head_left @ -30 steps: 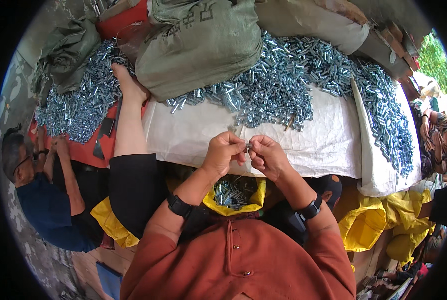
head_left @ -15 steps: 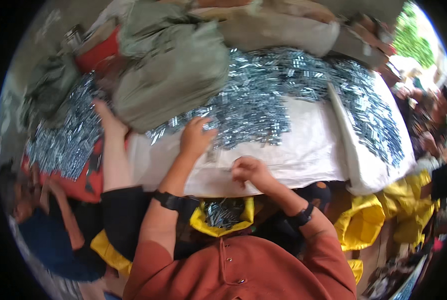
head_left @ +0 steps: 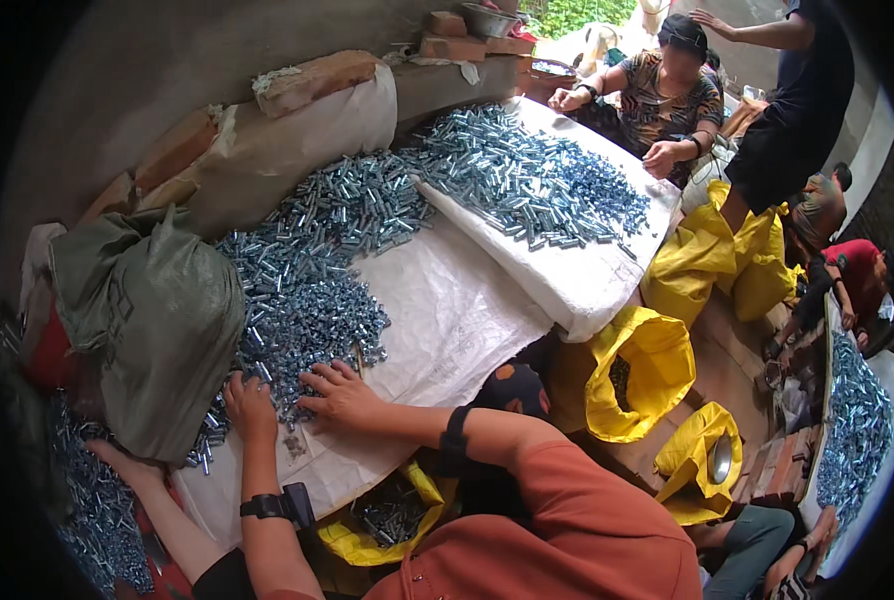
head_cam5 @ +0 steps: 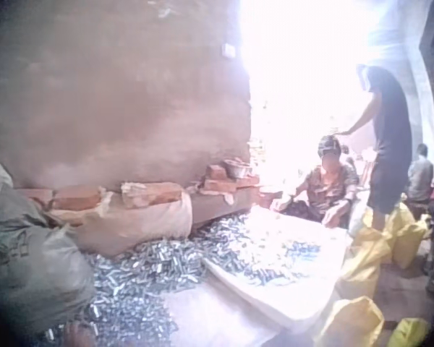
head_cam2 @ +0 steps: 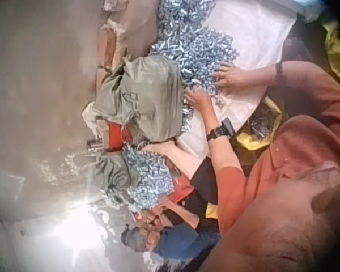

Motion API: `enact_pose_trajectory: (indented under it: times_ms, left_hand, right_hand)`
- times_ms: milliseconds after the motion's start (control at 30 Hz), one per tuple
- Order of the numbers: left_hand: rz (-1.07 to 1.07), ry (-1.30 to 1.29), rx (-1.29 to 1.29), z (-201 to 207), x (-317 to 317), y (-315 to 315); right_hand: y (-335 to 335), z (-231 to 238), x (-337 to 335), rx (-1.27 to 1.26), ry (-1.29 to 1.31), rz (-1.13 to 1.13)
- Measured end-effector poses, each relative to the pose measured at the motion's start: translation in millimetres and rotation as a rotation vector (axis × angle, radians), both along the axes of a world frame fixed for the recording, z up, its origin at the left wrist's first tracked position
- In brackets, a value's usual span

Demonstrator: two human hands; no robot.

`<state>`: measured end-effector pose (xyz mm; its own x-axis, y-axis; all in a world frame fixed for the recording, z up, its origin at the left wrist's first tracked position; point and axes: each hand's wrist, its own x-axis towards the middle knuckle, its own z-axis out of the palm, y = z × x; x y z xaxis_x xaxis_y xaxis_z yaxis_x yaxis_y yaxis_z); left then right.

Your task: Manually sorting bolts and threading washers or small components onto them from a large pile.

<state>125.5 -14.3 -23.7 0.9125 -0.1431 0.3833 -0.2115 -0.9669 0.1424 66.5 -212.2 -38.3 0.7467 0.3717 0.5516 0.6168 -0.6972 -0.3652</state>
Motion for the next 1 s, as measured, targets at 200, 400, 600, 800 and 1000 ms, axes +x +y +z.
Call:
enact_pose_trajectory:
  times_ms: [200, 400, 600, 800, 1000]
  left_hand:
    - [-0.064, -0.062, -0.035, -6, -16, 9]
    - [-0.027, -0.008, -0.104, -6, -43, 17]
    - [-0.099, 0.03, -0.163, -7, -60, 21]
    - [-0.173, -0.054, -0.169, -4, -72, 16]
    - [-0.235, -0.118, -0.268, -11, -70, 20]
  right_hand:
    - [11, 15, -6, 0.038, 0.103, 0.056]
    - [13, 0, 0, 0.006, 0.042, 0.306]
    - [9, -5, -2, -0.039, -0.02, 0.243]
    - [6, -6, -8, -0.044, -0.009, 0.205]
    - [2, -6, -10, 0.001, -0.03, 0.183]
